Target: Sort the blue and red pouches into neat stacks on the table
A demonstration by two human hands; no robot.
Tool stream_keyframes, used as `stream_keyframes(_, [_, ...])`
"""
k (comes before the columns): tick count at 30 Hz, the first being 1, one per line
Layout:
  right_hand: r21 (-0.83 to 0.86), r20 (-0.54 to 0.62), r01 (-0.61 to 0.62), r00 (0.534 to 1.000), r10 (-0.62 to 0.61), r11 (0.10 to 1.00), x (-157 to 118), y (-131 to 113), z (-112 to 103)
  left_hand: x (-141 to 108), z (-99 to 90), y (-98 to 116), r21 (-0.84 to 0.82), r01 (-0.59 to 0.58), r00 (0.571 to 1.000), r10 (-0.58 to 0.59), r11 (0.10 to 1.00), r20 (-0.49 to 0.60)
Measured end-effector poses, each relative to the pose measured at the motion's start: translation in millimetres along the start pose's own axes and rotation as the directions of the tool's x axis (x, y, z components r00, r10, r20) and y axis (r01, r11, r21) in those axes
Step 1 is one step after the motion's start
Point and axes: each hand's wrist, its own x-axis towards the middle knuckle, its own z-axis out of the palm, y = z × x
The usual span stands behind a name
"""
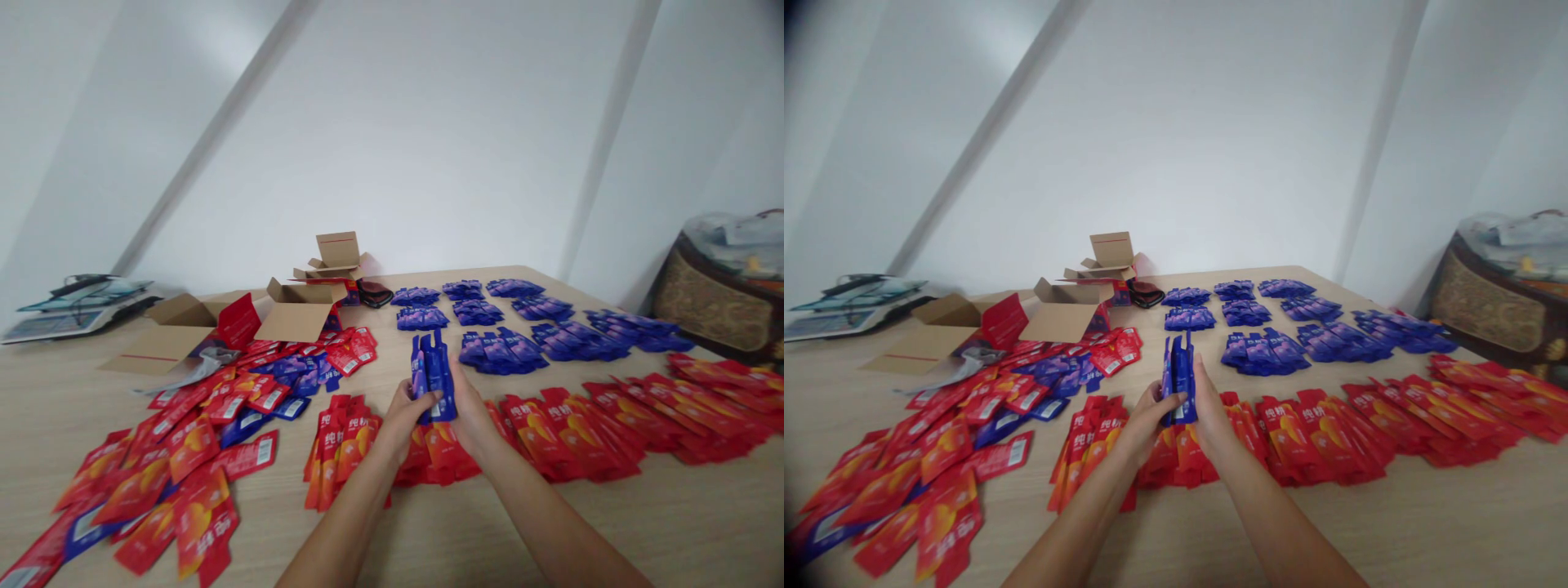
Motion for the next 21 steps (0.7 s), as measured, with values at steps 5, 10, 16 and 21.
stream_keyframes(5, [0.103, 0.022, 0.052, 0.998, -0.055, 0.993, 4.9, 4.8, -2.2, -6.3, 1.3, 8.1, -0.262, 0.091, 0.994, -0.071, 0.961, 0.082])
stream_keyframes(10, [-0.016, 0.014, 0.159, 0.987, -0.159, 0.987, 9.1, 6.5, -7.4, -9.3, 0.1, 13.5, -0.363, 0.22, 0.97, -0.165, 0.905, 0.176])
stream_keyframes(16, [-0.229, 0.068, 0.274, 0.962, -0.265, 0.934, 11.8, 1.3, -13.3, -9.4, 0.3, 15.1, -0.405, 0.265, 0.963, -0.217, 0.875, 0.16])
stream_keyframes(21, [-0.19, 0.02, 0.224, 0.974, -0.225, 0.956, 13.5, -0.9, -16.0, -8.2, 0.1, 16.7, -0.37, 0.136, 0.989, -0.104, 0.919, 0.104])
